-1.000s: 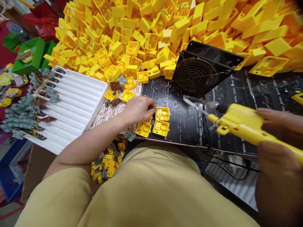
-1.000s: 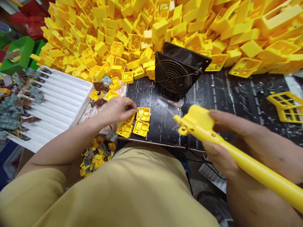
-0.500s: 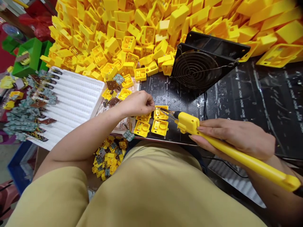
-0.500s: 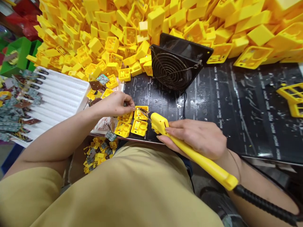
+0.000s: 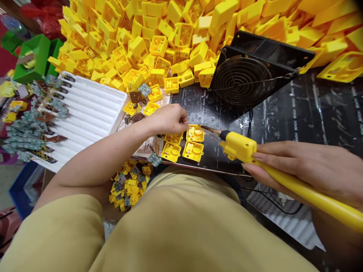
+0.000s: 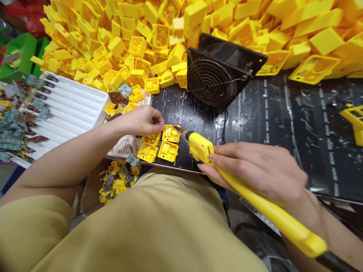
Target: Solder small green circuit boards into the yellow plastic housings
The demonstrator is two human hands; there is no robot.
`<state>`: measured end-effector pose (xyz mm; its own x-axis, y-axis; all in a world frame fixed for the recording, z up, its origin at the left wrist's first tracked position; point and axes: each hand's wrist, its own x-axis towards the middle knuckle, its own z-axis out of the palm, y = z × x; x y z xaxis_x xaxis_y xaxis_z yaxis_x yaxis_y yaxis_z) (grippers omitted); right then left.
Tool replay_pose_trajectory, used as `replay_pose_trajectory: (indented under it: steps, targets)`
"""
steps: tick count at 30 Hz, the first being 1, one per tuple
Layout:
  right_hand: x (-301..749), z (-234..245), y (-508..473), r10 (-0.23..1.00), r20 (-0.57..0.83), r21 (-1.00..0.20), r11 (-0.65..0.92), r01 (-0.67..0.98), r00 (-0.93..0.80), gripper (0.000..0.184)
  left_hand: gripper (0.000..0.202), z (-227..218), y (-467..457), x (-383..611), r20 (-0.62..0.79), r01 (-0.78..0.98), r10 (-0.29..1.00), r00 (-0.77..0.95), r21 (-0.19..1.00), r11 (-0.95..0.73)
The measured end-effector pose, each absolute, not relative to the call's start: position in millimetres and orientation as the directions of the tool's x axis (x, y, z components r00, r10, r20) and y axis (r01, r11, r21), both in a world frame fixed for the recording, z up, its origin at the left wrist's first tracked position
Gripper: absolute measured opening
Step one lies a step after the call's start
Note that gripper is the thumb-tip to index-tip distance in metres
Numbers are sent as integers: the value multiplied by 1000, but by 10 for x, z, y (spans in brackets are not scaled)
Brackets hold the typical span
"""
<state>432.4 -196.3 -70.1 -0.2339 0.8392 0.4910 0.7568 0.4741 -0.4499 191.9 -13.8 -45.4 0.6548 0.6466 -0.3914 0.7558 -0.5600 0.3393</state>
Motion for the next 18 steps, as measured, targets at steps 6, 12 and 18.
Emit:
replay_pose_trajectory:
  steps: [6,12,18]
  targets:
    - [4280,-745,-1897,767,532,-355,587,728,-359,10,9,-422,-136,1923,-430,771,639,637,331,-545]
    - [4124,-660,-1707,598,675,-241,732,637,-432,20,10,-404,-140,1924,-429,768,638,640,326,-552]
    - [4148,-585,-1664,567,665,-217,769,602,-485,19,8,-416,-125,1927,-425,756,626,654,320,-571]
